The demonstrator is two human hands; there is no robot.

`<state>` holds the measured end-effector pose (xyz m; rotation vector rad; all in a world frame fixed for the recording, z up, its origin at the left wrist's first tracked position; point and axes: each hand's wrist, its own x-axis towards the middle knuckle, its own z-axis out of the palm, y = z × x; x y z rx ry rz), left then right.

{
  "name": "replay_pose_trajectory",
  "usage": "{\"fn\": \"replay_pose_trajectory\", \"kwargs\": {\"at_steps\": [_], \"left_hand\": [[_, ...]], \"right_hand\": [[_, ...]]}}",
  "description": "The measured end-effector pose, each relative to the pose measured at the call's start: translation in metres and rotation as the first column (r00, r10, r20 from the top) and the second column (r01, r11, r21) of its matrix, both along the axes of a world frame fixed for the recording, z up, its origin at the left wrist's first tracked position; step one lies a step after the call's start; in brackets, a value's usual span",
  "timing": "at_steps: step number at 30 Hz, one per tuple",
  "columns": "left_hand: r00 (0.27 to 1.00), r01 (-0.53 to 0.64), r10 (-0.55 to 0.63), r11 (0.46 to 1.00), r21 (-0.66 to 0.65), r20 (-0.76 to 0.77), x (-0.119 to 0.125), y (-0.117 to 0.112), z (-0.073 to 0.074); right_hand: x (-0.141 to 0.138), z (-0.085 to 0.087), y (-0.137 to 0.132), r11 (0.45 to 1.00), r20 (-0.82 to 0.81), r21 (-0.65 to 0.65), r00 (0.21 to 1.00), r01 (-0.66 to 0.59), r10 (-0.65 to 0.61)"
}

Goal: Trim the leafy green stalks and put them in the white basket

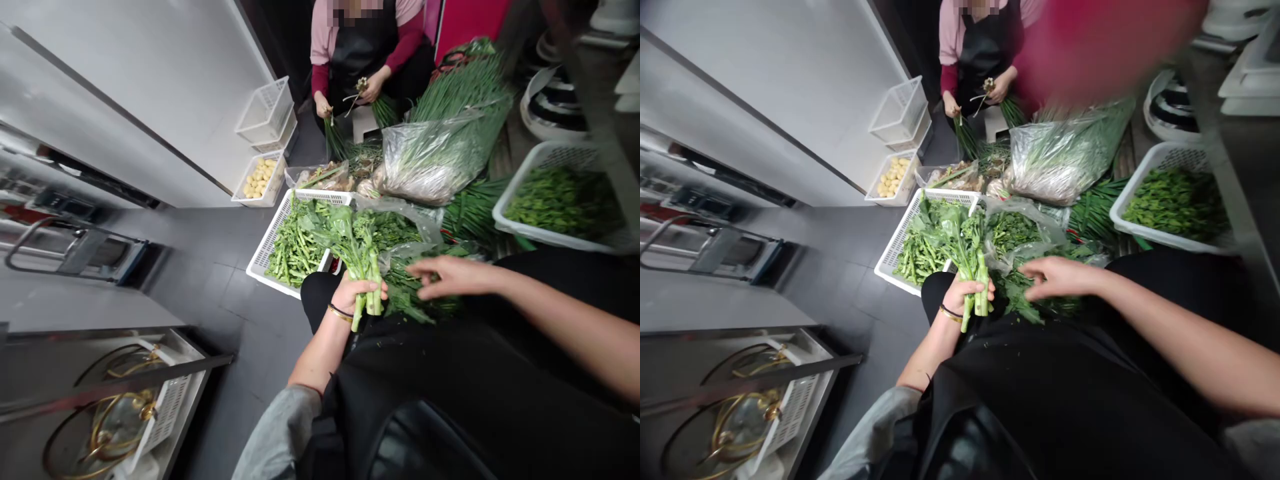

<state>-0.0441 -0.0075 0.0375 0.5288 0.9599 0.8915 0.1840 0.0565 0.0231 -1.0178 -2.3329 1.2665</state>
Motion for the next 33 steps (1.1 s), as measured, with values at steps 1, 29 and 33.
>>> {"fn": "replay_pose_trajectory", "kwargs": {"at_steps": [1,29,33], "left_hand": [[0.999,0.041,-0.041,0.999,0.010,0.012,0.002,-0.001,-0.001],[0.952,-0.291,0.301,0.946,0.145,-0.049,0.024,-0.006,-0.002],[0.959,-0.276,0.282,0.953,0.126,-0.038,0.016,-0.005,0.000]], "right_hand": [[-0.005,0.005,0.005,0.985,-0.116,-0.171,0.992,0.027,-0.048],[-0.057,0.028,-0.002,0.918,-0.213,0.215,0.933,0.334,-0.290],[-0.035,-0.002,-0.014,0.975,0.047,0.217,0.997,0.051,-0.063]]}}
